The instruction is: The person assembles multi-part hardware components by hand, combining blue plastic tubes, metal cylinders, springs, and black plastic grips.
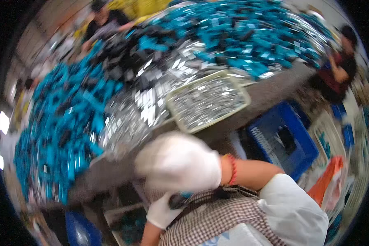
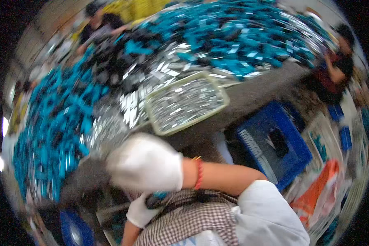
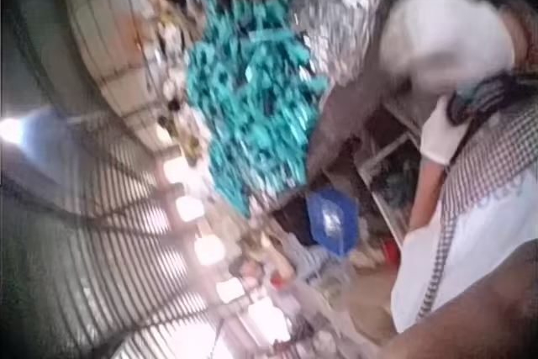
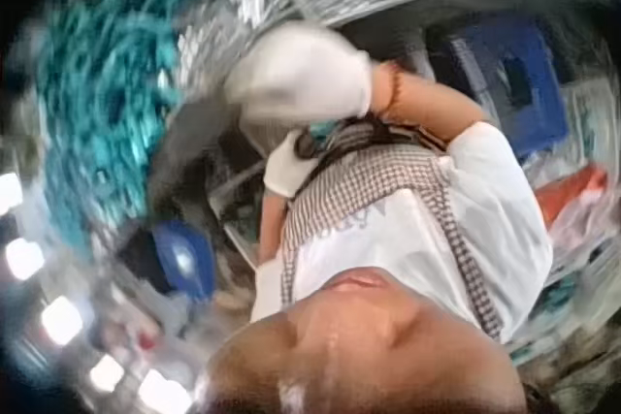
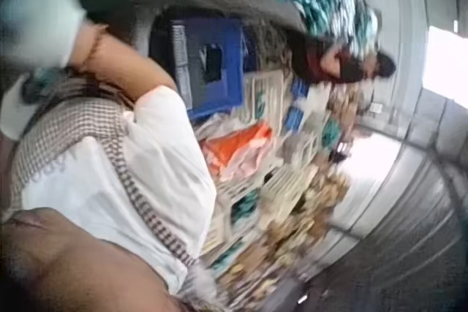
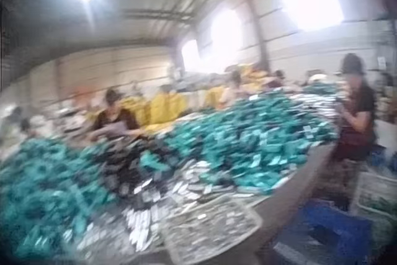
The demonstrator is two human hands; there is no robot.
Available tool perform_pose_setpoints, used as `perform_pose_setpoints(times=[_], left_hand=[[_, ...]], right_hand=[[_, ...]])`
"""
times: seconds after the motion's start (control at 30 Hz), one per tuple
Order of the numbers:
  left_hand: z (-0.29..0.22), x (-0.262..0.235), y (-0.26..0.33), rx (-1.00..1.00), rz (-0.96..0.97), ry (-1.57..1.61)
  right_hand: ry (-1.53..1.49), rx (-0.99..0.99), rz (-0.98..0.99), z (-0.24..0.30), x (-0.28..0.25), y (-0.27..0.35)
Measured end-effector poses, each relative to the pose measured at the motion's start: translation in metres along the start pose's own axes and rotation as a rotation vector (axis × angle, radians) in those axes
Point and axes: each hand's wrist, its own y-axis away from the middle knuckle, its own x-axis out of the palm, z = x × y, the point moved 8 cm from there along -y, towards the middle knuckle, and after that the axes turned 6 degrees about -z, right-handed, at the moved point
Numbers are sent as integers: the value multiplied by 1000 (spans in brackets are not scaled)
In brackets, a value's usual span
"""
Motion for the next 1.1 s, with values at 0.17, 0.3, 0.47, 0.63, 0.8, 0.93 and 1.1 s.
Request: perform_pose_setpoints(times=[0.17,0.3,0.47,0.63,0.8,0.93,1.1], left_hand=[[16,11,24,-26,288,139],[35,1,43,-32,277,538],[40,20,35,-82,144,29],[50,-14,45,-100,-412,-258],[79,-39,90,-251,-1116,276],[87,12,73,-219,-940,1620],[157,10,162,-248,-1441,1802]], right_hand=[[-231,-348,431,49,30,16],[-97,-607,461,79,47,51],[-334,-17,936,25,90,89],[-608,953,909,-15,104,125],[-432,598,475,7,115,95],[-479,181,535,75,153,84],[-597,-100,555,104,181,82]])
